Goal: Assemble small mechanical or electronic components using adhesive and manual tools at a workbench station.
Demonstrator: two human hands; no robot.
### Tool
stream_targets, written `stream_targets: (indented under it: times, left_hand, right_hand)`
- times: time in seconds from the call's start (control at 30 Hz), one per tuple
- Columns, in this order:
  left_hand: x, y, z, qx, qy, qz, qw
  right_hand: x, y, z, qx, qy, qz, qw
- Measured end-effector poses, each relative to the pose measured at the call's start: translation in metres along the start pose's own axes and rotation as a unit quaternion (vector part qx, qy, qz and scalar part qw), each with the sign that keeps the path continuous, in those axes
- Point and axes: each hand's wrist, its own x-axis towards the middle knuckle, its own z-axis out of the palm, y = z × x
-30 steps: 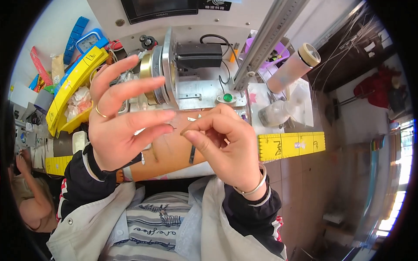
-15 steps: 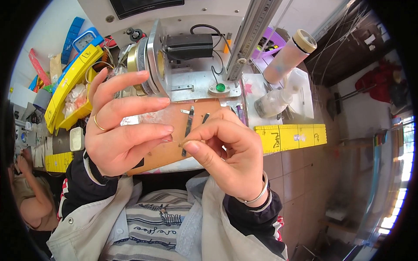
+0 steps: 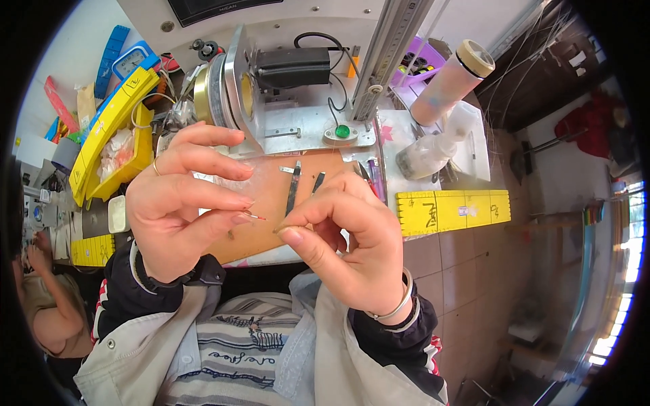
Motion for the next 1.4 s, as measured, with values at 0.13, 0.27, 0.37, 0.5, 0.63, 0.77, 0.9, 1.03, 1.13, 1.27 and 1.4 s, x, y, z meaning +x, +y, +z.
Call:
stream_targets:
  times: [0.13, 0.27, 0.37, 0.5, 0.63, 0.77, 0.9, 1.03, 1.13, 1.27, 1.4]
  left_hand:
    - [-0.005, 0.001, 0.011, -0.149, 0.058, -0.056, 0.986]
    - [-0.005, 0.005, 0.011, -0.184, 0.059, -0.081, 0.978]
    - [-0.007, 0.004, 0.013, -0.193, 0.053, -0.072, 0.977]
    - [-0.008, 0.007, 0.011, -0.193, 0.044, -0.076, 0.977]
    - [-0.008, 0.008, 0.008, -0.153, 0.021, -0.061, 0.986]
    - [-0.006, 0.015, 0.002, 0.145, -0.012, 0.036, 0.989]
    - [-0.025, 0.014, -0.001, 0.207, -0.001, 0.138, 0.968]
    - [-0.018, 0.006, -0.011, 0.186, 0.041, 0.064, 0.98]
    - [-0.022, -0.005, -0.025, 0.164, 0.105, 0.075, 0.978]
    - [-0.035, -0.016, -0.035, 0.12, 0.236, 0.05, 0.963]
    - [-0.042, -0.018, -0.047, 0.096, 0.255, 0.024, 0.962]
  right_hand:
    - [0.0, -0.001, 0.003, -0.125, 0.046, -0.073, 0.988]
    - [-0.006, -0.008, 0.001, -0.266, 0.129, -0.179, 0.938]
    - [-0.005, -0.007, 0.009, -0.275, 0.151, -0.251, 0.916]
    - [-0.002, -0.011, 0.011, -0.296, 0.098, -0.285, 0.906]
    - [-0.004, -0.012, 0.008, -0.353, 0.057, -0.287, 0.889]
    - [0.003, -0.017, 0.015, -0.31, 0.034, -0.165, 0.936]
    - [0.012, -0.011, -0.007, -0.011, -0.185, 0.012, 0.983]
    - [0.021, 0.016, -0.012, -0.185, -0.015, -0.038, 0.982]
    - [0.033, 0.045, -0.025, -0.266, 0.141, -0.046, 0.952]
    - [0.062, 0.067, -0.04, -0.359, 0.187, -0.114, 0.907]
    - [0.078, 0.083, -0.052, -0.455, 0.18, -0.092, 0.867]
